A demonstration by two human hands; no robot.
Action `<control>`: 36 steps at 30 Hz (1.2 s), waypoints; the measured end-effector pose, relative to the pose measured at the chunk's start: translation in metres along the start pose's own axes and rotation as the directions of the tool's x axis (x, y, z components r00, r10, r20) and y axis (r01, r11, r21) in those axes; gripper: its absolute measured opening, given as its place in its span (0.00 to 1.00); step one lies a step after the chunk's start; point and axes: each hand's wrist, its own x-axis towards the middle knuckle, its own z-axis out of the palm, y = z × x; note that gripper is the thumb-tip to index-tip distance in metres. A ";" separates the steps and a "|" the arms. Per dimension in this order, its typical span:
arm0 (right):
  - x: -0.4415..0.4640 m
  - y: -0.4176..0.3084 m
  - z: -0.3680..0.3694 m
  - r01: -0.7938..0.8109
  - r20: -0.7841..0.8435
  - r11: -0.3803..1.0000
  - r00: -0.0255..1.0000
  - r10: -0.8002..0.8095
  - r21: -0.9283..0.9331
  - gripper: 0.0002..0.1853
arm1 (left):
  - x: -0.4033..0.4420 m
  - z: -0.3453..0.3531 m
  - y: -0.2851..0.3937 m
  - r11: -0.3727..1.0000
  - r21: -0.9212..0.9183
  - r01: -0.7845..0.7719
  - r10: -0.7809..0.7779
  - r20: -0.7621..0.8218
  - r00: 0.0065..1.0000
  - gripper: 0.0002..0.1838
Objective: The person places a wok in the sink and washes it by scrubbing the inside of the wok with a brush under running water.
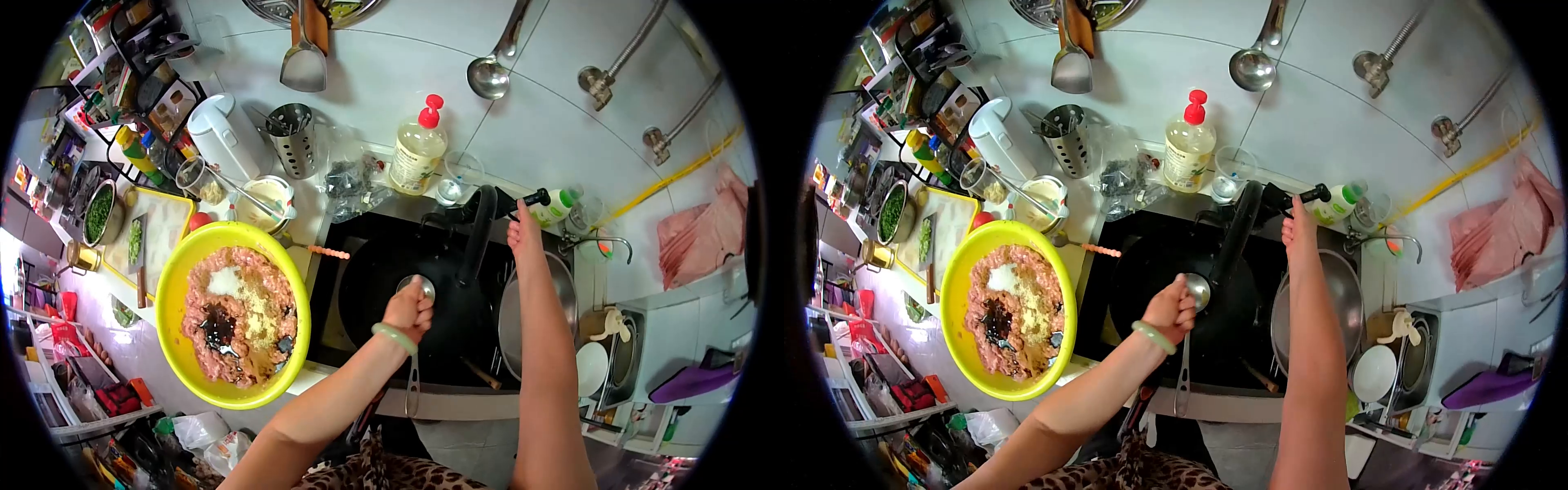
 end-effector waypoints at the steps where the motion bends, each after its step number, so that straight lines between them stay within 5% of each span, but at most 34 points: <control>1: -0.002 -0.001 0.003 0.012 -0.026 1.000 1.000 -0.013 -0.008 0.21 | 0.013 0.011 -0.003 1.000 -0.022 0.014 -0.014 -0.008 1.000 0.17; 18: -0.021 -0.011 0.010 0.087 -0.079 0.982 0.992 -0.102 -0.168 0.18 | 0.049 0.033 -0.014 0.999 -0.054 0.007 -0.016 -0.172 0.985 0.16; 21: -0.051 0.017 0.006 -0.015 0.105 0.978 0.994 -0.007 0.208 0.14 | 0.074 0.010 -0.025 0.987 -0.158 0.042 -0.058 -0.098 0.994 0.15; 22: -0.065 0.041 0.007 -0.026 0.205 0.962 0.978 -0.032 0.273 0.12 | 0.059 0.022 -0.021 0.995 -0.098 -0.018 -0.004 -0.223 0.975 0.15; 24: -0.099 0.091 0.030 -0.090 0.166 0.930 0.986 0.032 0.355 0.09 | 0.066 0.017 -0.032 0.975 -0.191 -0.110 0.078 -0.168 0.983 0.12; 25: -0.126 0.103 0.038 -0.261 0.365 0.868 0.926 0.101 0.422 0.08 | 0.101 -0.004 -0.048 0.929 -0.323 -0.180 0.157 -0.097 0.983 0.12; 26: -0.144 0.112 0.058 -0.228 0.247 0.893 0.959 0.138 0.387 0.12 | 0.089 0.000 -0.044 0.916 -0.367 -0.163 0.127 -0.120 0.985 0.11; 29: -0.140 0.142 0.069 -0.263 0.177 0.835 0.964 0.201 0.484 0.14 | 0.079 -0.020 -0.034 0.942 -0.310 -0.127 0.108 -0.079 0.991 0.12; 30: -0.137 0.153 0.061 -0.375 0.369 0.782 0.908 0.201 0.498 0.14 | 0.076 -0.025 -0.031 0.970 -0.199 -0.142 0.138 -0.033 0.990 0.12; 31: -0.143 0.149 0.060 -0.480 0.536 0.728 0.824 0.183 0.489 0.15 | 0.075 -0.031 -0.034 0.985 -0.088 -0.149 0.151 0.019 0.988 0.13; 33: -0.171 0.154 0.067 -0.363 0.334 0.851 0.911 0.240 0.378 0.15 | 0.080 -0.051 -0.031 0.997 0.038 0.062 -0.069 0.223 0.972 0.17; 34: -0.183 0.152 0.067 -0.356 0.309 0.885 0.914 0.264 0.298 0.18 | 0.065 -0.043 -0.029 0.987 -0.084 0.136 -0.098 0.352 0.931 0.19; 36: -0.175 0.169 0.068 -0.114 0.138 0.994 0.984 0.114 -0.008 0.17 | 0.064 -0.052 -0.045 0.979 -0.157 0.129 -0.067 0.347 0.936 0.21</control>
